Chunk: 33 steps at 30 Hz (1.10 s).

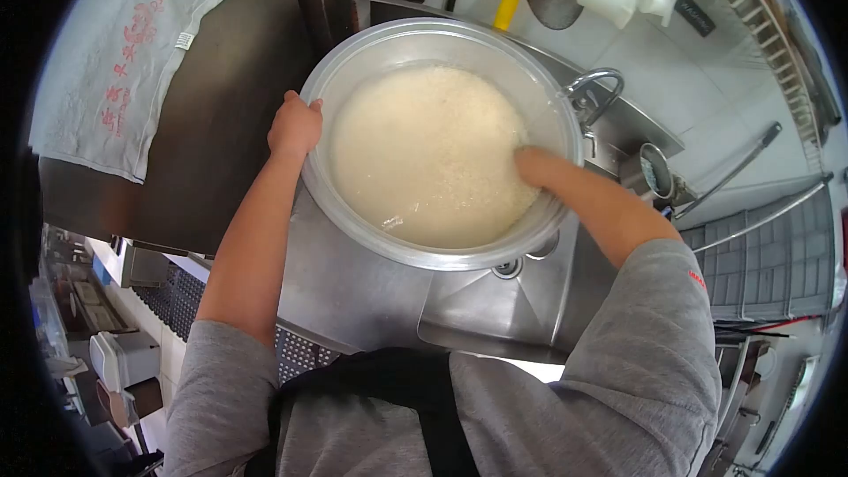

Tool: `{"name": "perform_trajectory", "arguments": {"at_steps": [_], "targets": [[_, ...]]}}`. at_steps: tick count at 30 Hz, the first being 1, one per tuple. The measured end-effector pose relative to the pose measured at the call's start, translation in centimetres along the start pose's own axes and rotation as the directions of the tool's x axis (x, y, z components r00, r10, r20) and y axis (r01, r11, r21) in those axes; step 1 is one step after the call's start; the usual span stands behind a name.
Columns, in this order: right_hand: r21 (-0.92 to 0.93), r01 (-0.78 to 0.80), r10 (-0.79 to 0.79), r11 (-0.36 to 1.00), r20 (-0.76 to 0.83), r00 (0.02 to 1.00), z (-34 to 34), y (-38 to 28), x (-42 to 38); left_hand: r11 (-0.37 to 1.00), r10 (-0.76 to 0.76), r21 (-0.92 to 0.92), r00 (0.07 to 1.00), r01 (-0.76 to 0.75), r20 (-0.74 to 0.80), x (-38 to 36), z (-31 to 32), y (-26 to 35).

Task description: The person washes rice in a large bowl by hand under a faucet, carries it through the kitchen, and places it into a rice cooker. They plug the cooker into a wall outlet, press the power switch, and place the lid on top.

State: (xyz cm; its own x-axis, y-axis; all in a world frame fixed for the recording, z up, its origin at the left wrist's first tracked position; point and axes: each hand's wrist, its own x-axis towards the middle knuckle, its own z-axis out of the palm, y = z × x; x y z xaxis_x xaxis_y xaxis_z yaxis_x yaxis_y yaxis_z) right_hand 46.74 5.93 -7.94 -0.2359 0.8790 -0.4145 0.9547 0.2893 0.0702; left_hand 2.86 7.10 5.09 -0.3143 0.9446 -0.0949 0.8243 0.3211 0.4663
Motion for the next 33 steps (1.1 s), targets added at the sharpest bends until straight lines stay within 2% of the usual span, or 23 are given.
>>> {"name": "perform_trajectory", "arguments": {"at_steps": [2,6,8,9,10,11,12,13,14,15,16,17,18,20,21,23,25,26,28,29,31,32,33], "targets": [[-0.494,0.286,-0.1,0.821,0.369,0.924,-0.7,-4.1,-1.9,1.0,-0.018,0.002,1.0,0.018,0.001,-0.1,-0.1,0.0],[-0.273,0.275,-0.171,0.922,0.35,0.921,-0.3,-9.0,-2.9,1.0,-0.001,-0.018,1.0,0.0,-0.018,-0.2,-0.1,-0.1],[-0.335,0.683,-0.329,0.649,0.686,0.649,-1.4,-10.4,-1.6,1.0,-0.003,-0.007,1.0,0.003,-0.022,-0.3,-0.1,-0.1],[-0.344,0.679,-0.321,0.648,0.685,0.654,-1.9,-10.8,-2.1,1.0,-0.001,-0.015,1.0,0.001,-0.028,-0.3,-0.1,-0.1],[0.119,0.148,-0.189,0.982,0.543,0.818,-3.0,-11.9,-3.7,1.0,0.001,-0.02,1.0,-0.002,-0.021,-0.3,-0.1,-0.1],[0.597,-0.396,0.056,0.698,0.506,0.861,-3.6,-12.3,-4.4,1.0,0.002,-0.024,1.0,-0.002,-0.014,-0.3,-0.2,-0.1],[0.594,-0.394,0.057,0.702,0.504,0.862,-3.9,-12.1,-4.2,1.0,-0.001,-0.028,1.0,0.0,-0.018,-0.2,-0.2,-0.1],[0.865,-0.38,-0.094,0.329,0.43,0.898,-4.0,-11.7,-3.8,1.0,0.002,-0.027,1.0,-0.002,-0.016,-0.3,-0.2,-0.1],[0.938,-0.323,-0.194,-0.124,0.296,0.935,-3.8,-11.0,-3.3,1.0,0.003,-0.024,1.0,-0.003,-0.013,-0.3,-0.2,-0.1],[0.938,-0.324,-0.199,-0.121,0.296,0.934,-3.9,-10.0,-2.6,1.0,-0.003,-0.023,1.0,0.003,-0.015,-0.4,-0.2,-0.1],[0.984,-0.138,0.037,-0.111,0.143,0.989,-3.9,-8.6,-1.8,1.0,0.001,-0.028,1.0,-0.001,-0.012,-0.4,-0.2,-0.1],[0.997,0.047,0.265,-0.059,-0.029,0.964,-4.3,-7.8,-1.3,0.999,0.004,-0.032,1.0,-0.004,-0.009,-0.4,-0.3,-0.1],[0.997,0.048,0.258,-0.06,-0.031,0.966,-4.5,-7.0,-0.8,1.0,-0.001,-0.028,1.0,0.0,-0.013,-0.3,-0.4,-0.2],[0.823,-0.38,0.311,0.423,0.263,0.913,-5.5,-6.5,-0.9,1.0,0.002,-0.019,1.0,-0.002,-0.013,-0.3,-0.3,-0.1],[0.823,-0.378,0.308,0.423,0.262,0.915,-5.4,-7.2,-0.8,1.0,0.0,-0.018,1.0,0.0,-0.015,-0.3,-0.2,0.0],[0.504,-0.263,0.163,0.822,0.236,0.958,-6.1,-11.8,-1.6,1.0,0.007,-0.021,1.0,-0.007,-0.019,-0.2,-0.2,-0.1],[0.504,0.031,0.087,0.863,-0.208,0.974,-1.7,-14.7,-1.3,1.0,0.006,-0.028,1.0,-0.006,-0.017,-0.3,0.0,-0.3],[0.501,0.04,0.078,0.864,-0.212,0.974,-3.2,-15.4,-2.0,0.999,0.014,-0.034,1.0,-0.014,-0.019,-0.2,-0.1,-0.3],[0.466,0.424,-0.392,0.777,-0.169,0.904,-6.3,-16.5,-3.1,0.998,0.001,-0.056,1.0,-0.002,-0.007,0.0,-0.3,-0.2],[0.463,0.434,-0.405,0.773,-0.167,0.899,-6.5,-15.8,-2.0,0.997,-0.006,-0.079,1.0,0.007,0.017,-0.1,-0.3,-0.2],[0.203,0.214,-0.169,0.956,-0.218,0.961,-6.4,-12.5,0.6,0.996,-0.02,-0.084,1.0,0.021,0.012,-0.1,-0.3,-0.3],[0.327,-0.029,0.091,0.945,-0.175,0.98,-3.5,-10.0,2.8,0.997,-0.011,-0.073,1.0,0.011,0.002,-0.1,-0.3,-0.3],[0.434,-0.271,0.344,0.859,-0.098,0.934,-0.9,-8.3,4.6,0.998,0.002,-0.061,1.0,-0.003,-0.005,-0.1,-0.2,-0.3]]}}
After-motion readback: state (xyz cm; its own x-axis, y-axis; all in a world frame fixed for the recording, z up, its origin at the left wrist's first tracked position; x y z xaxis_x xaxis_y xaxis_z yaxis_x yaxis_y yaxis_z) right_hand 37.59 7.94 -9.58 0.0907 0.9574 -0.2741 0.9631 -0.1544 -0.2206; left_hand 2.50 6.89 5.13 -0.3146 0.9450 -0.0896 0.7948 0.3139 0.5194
